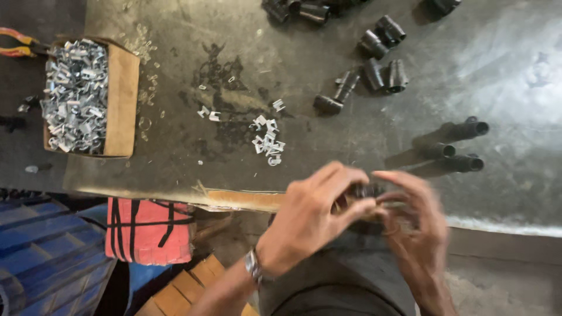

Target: The person picks up black plastic pipe fittings from the workbench, inserts a small metal spring clip into each fitting by hand, and places the assembled fitting aside on the table, repeating this assembly cycle.

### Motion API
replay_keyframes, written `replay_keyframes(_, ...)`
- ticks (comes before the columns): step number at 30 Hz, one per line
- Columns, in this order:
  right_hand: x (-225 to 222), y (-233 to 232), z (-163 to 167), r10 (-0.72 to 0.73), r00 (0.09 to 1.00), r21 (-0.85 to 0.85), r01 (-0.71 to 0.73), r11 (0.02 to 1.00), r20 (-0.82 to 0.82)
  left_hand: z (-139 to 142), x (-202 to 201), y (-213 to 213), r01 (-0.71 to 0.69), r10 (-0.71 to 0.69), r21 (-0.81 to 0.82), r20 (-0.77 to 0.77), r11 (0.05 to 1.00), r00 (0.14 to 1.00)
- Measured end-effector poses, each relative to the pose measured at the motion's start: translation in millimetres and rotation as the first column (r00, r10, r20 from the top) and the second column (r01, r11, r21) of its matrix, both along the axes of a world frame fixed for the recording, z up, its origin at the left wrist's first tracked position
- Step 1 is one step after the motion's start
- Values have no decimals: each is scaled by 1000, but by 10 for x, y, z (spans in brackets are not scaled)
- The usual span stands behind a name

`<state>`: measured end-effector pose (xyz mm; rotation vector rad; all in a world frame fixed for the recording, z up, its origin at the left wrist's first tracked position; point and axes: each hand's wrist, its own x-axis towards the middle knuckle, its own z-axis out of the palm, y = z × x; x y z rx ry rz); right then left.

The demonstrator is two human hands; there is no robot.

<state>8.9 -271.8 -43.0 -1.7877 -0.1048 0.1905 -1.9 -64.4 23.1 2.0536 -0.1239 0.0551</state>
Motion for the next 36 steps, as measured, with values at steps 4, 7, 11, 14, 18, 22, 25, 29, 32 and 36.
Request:
replay_keyframes(4,106,-291,29,-194,905,-488,373,789,379,-217,449,-75,54,-88,304,101,951,991)
replay_keyframes(7,293,-494,107,-60,925,-724,332,605,375,-365,829,-223,114,-163,393,93,912,982)
replay_keyframes(11,645,-408,167,44,973,-813,163,559,225,-423,1104,-380,179,-225,324,111,929,968)
replay_keyframes(14,858,-278,314,49,982,-799,120,589,184,-416,1124,-427,214,-243,182,152,960,958)
replay_keyframes(18,1043,-101,530,29,979,-805,150,573,203,-443,1047,-338,207,-214,122,47,971,976)
replay_keyframes(22,1096,14,631,-28,982,-819,169,548,185,-478,1010,-330,250,-267,146,113,957,957)
replay_keyframes(25,1099,71,666,-34,985,-823,161,545,170,-456,999,-345,243,-266,168,138,955,954)
replay_keyframes(29,1221,124,697,-112,983,-831,186,524,149,-312,918,-164,230,-253,166,132,959,958)
replay_keyframes(32,1410,137,684,-130,982,-843,187,504,139,-176,718,132,246,-257,154,53,957,965)
replay_keyframes(36,1680,78,559,-128,978,-838,210,503,168,-82,413,485,166,-167,86,5,982,986)
